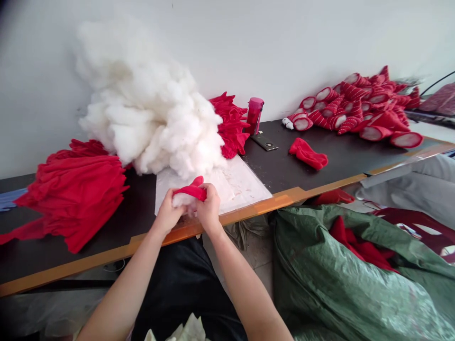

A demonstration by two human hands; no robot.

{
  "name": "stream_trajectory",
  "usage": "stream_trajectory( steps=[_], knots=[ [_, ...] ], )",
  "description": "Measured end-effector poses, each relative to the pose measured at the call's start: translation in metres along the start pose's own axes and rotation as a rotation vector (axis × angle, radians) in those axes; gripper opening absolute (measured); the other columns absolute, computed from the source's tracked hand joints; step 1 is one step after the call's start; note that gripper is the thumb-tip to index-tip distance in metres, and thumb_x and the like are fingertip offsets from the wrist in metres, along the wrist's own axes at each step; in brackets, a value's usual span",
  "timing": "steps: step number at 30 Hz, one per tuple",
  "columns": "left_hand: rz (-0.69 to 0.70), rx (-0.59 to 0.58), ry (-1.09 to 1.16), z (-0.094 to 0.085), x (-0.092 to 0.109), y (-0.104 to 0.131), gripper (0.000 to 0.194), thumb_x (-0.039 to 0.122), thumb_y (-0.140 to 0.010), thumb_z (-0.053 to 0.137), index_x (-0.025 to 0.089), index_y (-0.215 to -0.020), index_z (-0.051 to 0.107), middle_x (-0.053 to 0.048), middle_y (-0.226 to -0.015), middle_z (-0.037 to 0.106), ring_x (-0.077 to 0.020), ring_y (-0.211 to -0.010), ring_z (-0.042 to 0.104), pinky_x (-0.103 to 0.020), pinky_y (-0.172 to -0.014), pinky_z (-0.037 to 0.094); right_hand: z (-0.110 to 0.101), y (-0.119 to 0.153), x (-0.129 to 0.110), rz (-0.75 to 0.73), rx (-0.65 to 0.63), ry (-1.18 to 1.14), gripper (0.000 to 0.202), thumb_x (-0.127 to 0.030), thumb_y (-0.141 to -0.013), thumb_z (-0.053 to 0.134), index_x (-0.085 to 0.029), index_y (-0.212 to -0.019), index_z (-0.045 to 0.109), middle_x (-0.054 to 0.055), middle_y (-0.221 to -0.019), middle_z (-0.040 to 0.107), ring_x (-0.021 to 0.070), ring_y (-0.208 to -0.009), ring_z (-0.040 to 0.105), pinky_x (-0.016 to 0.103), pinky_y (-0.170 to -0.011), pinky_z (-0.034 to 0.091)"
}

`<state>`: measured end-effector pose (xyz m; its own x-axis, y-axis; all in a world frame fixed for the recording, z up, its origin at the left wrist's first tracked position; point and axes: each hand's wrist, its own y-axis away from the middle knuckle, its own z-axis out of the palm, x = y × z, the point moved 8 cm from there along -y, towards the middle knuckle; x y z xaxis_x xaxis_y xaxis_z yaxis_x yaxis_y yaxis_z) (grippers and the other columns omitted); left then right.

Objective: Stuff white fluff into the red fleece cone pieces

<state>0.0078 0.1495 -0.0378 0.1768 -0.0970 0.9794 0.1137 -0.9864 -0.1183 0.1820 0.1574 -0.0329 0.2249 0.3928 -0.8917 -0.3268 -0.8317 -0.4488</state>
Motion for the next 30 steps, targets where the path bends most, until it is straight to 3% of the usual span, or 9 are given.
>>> stream_trajectory(
  steps=[2,4,8,11,14,17,21,25,30],
  knots=[
    [-0.051,-0.251,0.201,0.011,0.002,0.007,0.048,0.019,-0.066,0.073,0.021,-0.109,0.054,-0.004,-0.100,0.061,-0.0218,-0.088,0.061,-0.032,-0.075,0.050,-0.002,-0.002,0.003,-0.005,0.005,-0.012,0.030,-0.019,-0.057,0.044,-0.020,-0.085,0.055,0.002,-0.079,0.060,0.0184,-0.073,0.053,0.031,-0.068,0.045],
    [-0.051,-0.290,0.289,0.011,0.004,0.011,0.047,0.027,-0.067,0.076,0.020,-0.109,0.056,-0.004,-0.100,0.061,-0.0213,-0.088,0.062,-0.032,-0.074,0.051,-0.001,0.001,0.002,-0.010,-0.010,-0.024,0.032,-0.018,-0.057,0.044,-0.020,-0.086,0.056,0.002,-0.081,0.061,0.0186,-0.075,0.054,0.032,-0.070,0.045],
    [0.082,0.104,0.043,-0.007,0.003,0.006,0.017,0.011,-0.066,0.062,0.020,-0.079,0.054,0.004,-0.068,0.052,-0.0142,-0.064,0.051,-0.024,-0.059,0.040,0.013,0.016,-0.016,-0.127,-0.139,-0.070,0.027,-0.016,-0.063,0.048,-0.020,-0.088,0.057,0.001,-0.079,0.061,0.0173,-0.072,0.054,0.030,-0.067,0.045],
    [0.158,0.307,-0.234,-0.011,0.006,0.010,0.022,0.000,-0.063,0.052,0.020,-0.070,0.049,0.006,-0.061,0.046,-0.0137,-0.061,0.046,-0.025,-0.060,0.035,0.007,0.018,-0.022,-0.207,-0.098,-0.027,0.020,-0.016,-0.065,0.049,-0.021,-0.082,0.057,0.001,-0.077,0.059,0.0176,-0.072,0.054,0.030,-0.067,0.045],
    [0.183,0.037,-0.165,0.008,0.009,0.013,0.029,0.004,-0.065,0.061,0.021,-0.088,0.055,0.001,-0.082,0.058,-0.0160,-0.075,0.055,-0.025,-0.065,0.042,-0.012,0.008,-0.010,-0.159,0.015,0.010,0.025,-0.014,-0.061,0.044,-0.020,-0.081,0.057,0.002,-0.079,0.059,0.0187,-0.075,0.054,0.033,-0.070,0.045],
    [0.167,-0.177,0.047,0.019,0.017,0.018,0.040,0.023,-0.071,0.071,0.022,-0.108,0.055,-0.004,-0.097,0.060,-0.0182,-0.085,0.059,-0.025,-0.064,0.047,-0.016,0.002,-0.009,-0.182,-0.038,-0.007,0.030,-0.013,-0.058,0.042,-0.020,-0.083,0.056,0.002,-0.080,0.058,0.0184,-0.076,0.053,0.033,-0.072,0.044],
    [0.300,0.064,-0.147,0.006,0.032,0.016,0.011,0.021,-0.074,0.063,0.020,-0.083,0.057,0.002,-0.073,0.057,-0.0135,-0.064,0.052,-0.024,-0.060,0.041,-0.002,0.016,-0.025,-0.271,-0.154,-0.034,0.019,-0.011,-0.065,0.046,-0.020,-0.079,0.053,-0.001,-0.074,0.052,0.0156,-0.069,0.049,0.028,-0.064,0.042],
    [0.388,0.334,-0.429,0.002,0.035,0.017,0.016,0.012,-0.071,0.056,0.021,-0.066,0.044,0.005,-0.056,0.045,-0.0127,-0.053,0.040,-0.026,-0.055,0.028,0.000,0.027,-0.037,-0.316,-0.097,0.010,0.009,-0.013,-0.074,0.052,-0.021,-0.077,0.054,-0.001,-0.071,0.051,0.0152,-0.066,0.049,0.027,-0.060,0.041],
    [0.449,0.386,-0.521,0.002,0.032,0.020,0.017,0.008,-0.067,0.051,0.023,-0.075,0.047,0.003,-0.065,0.052,-0.0152,-0.057,0.047,-0.026,-0.055,0.031,0.006,0.025,-0.031,-0.218,-0.284,-0.024,0.034,-0.019,-0.070,0.054,-0.021,-0.104,0.058,0.006,-0.100,0.056,0.0211,-0.096,0.056,0.036,-0.085,0.047]
  ],
)
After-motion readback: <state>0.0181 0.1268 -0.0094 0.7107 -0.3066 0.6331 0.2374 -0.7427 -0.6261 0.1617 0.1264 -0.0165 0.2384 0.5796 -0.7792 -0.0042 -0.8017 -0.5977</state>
